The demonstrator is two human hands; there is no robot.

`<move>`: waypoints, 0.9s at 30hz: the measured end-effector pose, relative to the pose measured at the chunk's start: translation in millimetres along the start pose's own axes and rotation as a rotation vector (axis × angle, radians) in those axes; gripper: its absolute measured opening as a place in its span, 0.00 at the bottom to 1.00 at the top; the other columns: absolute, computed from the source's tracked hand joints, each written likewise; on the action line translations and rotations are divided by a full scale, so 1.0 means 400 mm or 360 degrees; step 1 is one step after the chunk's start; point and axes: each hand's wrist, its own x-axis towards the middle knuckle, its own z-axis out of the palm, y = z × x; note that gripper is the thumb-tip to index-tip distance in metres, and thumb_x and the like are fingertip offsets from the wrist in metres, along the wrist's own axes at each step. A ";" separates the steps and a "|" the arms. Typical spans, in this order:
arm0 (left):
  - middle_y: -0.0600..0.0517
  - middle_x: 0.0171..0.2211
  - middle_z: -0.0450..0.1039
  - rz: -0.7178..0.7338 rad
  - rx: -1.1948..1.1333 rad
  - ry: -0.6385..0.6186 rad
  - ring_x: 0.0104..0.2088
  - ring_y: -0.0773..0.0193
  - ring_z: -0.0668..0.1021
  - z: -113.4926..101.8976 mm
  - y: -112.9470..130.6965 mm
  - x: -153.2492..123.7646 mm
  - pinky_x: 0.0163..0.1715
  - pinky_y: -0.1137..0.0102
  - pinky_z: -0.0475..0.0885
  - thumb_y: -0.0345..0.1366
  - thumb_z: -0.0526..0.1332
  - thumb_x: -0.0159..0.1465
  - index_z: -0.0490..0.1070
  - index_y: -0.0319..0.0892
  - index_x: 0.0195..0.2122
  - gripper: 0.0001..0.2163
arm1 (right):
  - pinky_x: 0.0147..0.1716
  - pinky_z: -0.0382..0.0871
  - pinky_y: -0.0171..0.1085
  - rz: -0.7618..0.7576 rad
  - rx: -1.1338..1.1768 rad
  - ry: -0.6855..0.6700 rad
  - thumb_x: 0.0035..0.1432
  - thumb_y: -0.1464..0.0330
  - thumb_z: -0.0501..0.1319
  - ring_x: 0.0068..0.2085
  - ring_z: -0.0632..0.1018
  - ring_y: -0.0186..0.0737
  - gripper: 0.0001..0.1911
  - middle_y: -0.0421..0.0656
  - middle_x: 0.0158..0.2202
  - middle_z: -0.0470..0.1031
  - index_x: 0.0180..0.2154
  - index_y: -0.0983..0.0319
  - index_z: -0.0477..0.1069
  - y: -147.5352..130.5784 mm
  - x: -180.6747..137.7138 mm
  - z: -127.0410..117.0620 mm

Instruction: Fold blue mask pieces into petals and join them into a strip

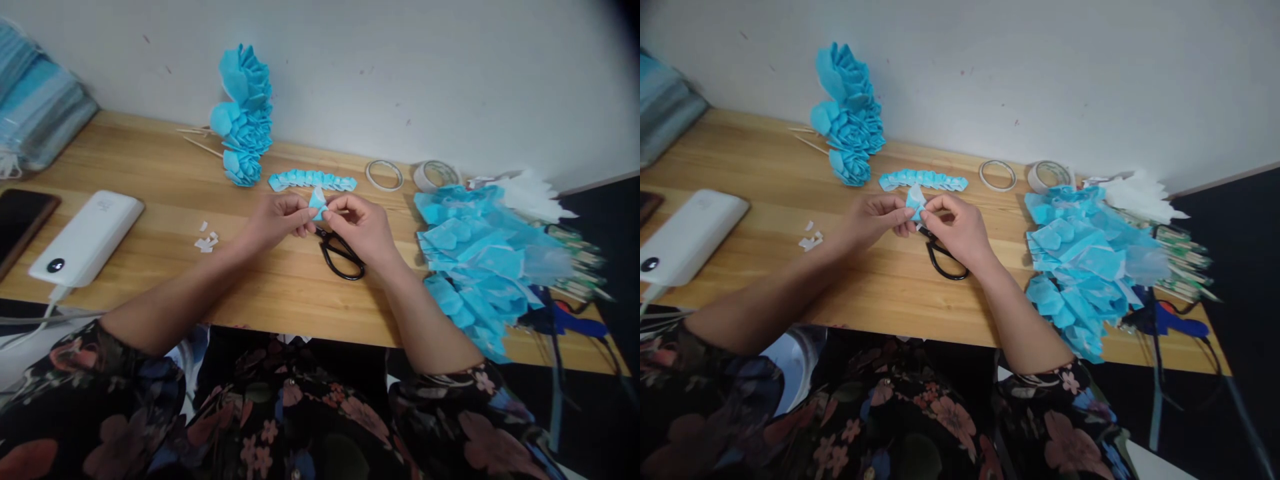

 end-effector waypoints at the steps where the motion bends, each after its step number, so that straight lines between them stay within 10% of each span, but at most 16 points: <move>1: 0.50 0.26 0.81 0.0000 0.0007 -0.0002 0.24 0.71 0.77 0.000 0.001 -0.001 0.28 0.77 0.75 0.48 0.74 0.63 0.76 0.38 0.28 0.18 | 0.36 0.74 0.38 0.0008 -0.0006 0.0000 0.58 0.65 0.67 0.32 0.77 0.36 0.06 0.40 0.33 0.82 0.30 0.58 0.74 -0.001 0.000 0.000; 12: 0.50 0.27 0.82 -0.0105 0.0059 0.0042 0.24 0.72 0.77 0.005 -0.001 0.001 0.28 0.77 0.75 0.37 0.70 0.65 0.76 0.38 0.28 0.11 | 0.33 0.67 0.38 0.0070 -0.0040 0.0022 0.57 0.65 0.67 0.29 0.73 0.34 0.07 0.37 0.28 0.76 0.30 0.58 0.72 0.004 -0.003 0.003; 20: 0.50 0.26 0.82 -0.0125 0.0072 0.0060 0.23 0.72 0.77 0.005 0.008 0.000 0.27 0.78 0.74 0.35 0.68 0.67 0.75 0.38 0.27 0.11 | 0.36 0.74 0.39 0.0126 0.0300 -0.0152 0.57 0.66 0.71 0.33 0.77 0.37 0.30 0.36 0.35 0.80 0.61 0.54 0.70 0.032 0.007 -0.005; 27: 0.50 0.25 0.81 -0.0118 0.0058 0.0070 0.23 0.72 0.77 0.005 0.000 0.002 0.27 0.78 0.74 0.35 0.68 0.66 0.74 0.38 0.27 0.11 | 0.41 0.78 0.43 0.0120 0.0296 -0.0257 0.61 0.59 0.71 0.40 0.81 0.41 0.27 0.40 0.40 0.81 0.61 0.53 0.75 0.053 0.007 -0.008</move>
